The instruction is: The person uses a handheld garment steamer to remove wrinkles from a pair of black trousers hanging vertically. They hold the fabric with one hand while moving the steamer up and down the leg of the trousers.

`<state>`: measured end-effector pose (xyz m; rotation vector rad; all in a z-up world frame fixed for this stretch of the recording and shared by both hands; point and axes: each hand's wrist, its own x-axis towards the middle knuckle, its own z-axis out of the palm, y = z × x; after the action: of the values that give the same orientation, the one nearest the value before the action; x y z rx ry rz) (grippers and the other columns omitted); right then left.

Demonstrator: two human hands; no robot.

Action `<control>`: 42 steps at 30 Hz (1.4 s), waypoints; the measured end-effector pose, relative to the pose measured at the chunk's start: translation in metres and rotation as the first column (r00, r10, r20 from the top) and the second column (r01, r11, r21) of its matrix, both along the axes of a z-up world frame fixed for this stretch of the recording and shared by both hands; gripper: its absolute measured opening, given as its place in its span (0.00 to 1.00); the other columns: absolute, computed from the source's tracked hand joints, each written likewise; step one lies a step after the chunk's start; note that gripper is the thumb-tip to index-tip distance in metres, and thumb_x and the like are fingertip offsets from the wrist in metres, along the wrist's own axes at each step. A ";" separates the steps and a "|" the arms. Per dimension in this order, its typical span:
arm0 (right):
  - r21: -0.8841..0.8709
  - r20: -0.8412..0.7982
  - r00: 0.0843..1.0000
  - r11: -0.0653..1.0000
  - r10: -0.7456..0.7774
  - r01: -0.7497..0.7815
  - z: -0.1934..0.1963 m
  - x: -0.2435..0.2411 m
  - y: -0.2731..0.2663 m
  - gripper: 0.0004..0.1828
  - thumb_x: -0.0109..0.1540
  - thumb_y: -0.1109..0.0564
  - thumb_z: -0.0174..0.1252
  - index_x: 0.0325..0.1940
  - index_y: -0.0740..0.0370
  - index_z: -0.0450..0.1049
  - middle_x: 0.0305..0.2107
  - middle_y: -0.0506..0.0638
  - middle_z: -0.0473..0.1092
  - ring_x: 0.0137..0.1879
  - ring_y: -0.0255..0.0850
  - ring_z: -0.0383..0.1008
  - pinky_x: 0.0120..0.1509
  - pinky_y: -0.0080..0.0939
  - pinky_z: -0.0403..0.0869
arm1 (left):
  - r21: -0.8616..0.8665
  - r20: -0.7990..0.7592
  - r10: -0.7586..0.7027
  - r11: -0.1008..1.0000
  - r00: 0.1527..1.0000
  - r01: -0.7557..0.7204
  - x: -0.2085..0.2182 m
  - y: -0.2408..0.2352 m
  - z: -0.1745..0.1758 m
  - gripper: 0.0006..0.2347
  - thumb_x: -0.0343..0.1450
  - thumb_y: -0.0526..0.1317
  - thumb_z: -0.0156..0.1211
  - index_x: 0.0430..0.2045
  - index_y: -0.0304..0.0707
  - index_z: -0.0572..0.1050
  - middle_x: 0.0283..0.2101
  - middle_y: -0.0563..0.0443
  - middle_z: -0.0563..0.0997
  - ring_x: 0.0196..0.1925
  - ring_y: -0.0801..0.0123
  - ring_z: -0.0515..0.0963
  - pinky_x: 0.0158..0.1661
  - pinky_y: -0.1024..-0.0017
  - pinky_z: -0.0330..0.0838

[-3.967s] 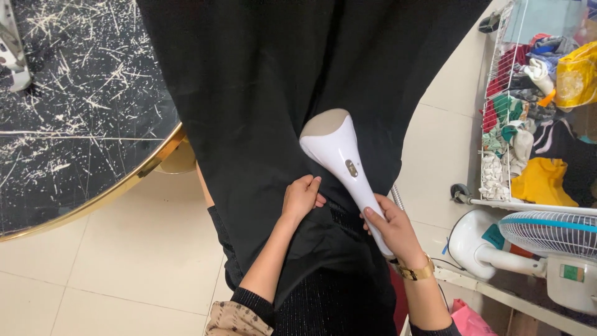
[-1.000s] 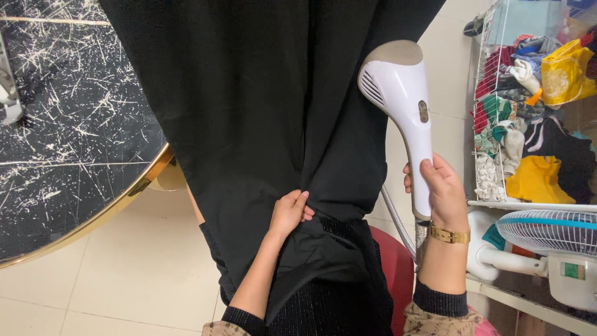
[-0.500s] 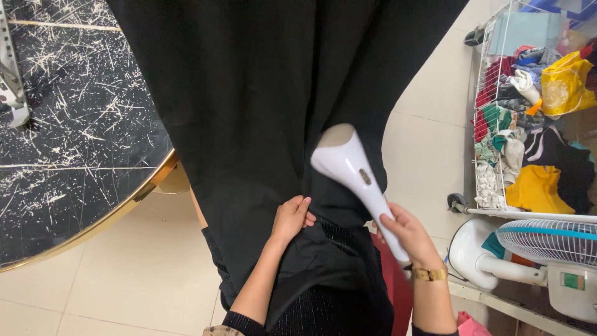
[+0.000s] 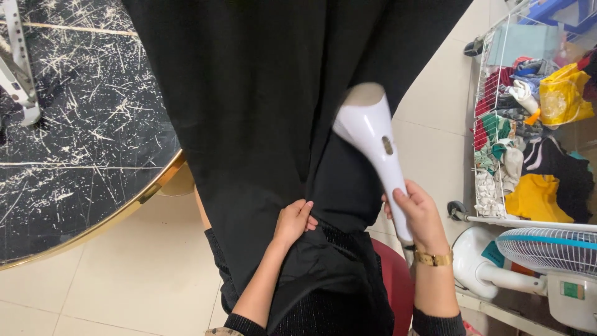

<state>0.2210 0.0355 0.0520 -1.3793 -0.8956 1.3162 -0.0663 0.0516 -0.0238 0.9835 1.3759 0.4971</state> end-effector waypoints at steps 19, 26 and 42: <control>0.274 -0.025 0.987 0.949 -0.157 0.157 0.156 -0.040 0.072 0.22 0.69 0.42 0.54 0.58 0.60 0.67 0.39 0.53 0.74 0.34 0.37 0.76 0.40 0.34 0.79 | -0.029 -0.019 -0.036 0.999 0.999 0.036 -0.002 0.000 0.017 0.16 0.80 0.46 0.47 0.18 0.45 0.66 0.28 0.50 0.87 0.27 0.72 0.85 0.32 0.76 0.77; 0.274 0.003 0.995 0.957 -0.096 0.092 0.141 -0.045 0.068 0.23 0.69 0.43 0.54 0.58 0.63 0.67 0.37 0.54 0.74 0.32 0.37 0.74 0.36 0.34 0.77 | -0.048 -0.035 -0.038 0.998 0.999 0.036 -0.003 0.001 0.017 0.17 0.79 0.46 0.48 0.18 0.46 0.66 0.27 0.52 0.87 0.27 0.74 0.85 0.32 0.78 0.76; -0.328 0.211 0.974 0.945 0.087 -0.014 0.032 -0.061 -0.016 0.21 0.66 0.58 0.55 0.63 0.61 0.72 0.34 0.53 0.77 0.31 0.39 0.73 0.35 0.38 0.74 | -0.045 0.010 -0.022 0.999 1.000 0.022 -0.002 0.001 0.009 0.16 0.79 0.46 0.49 0.19 0.45 0.67 0.28 0.49 0.87 0.28 0.71 0.86 0.30 0.77 0.76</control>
<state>0.1596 0.0198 0.0837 -1.7997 -0.8939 1.4129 -0.0686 0.0526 -0.0147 0.9571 1.3607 0.4521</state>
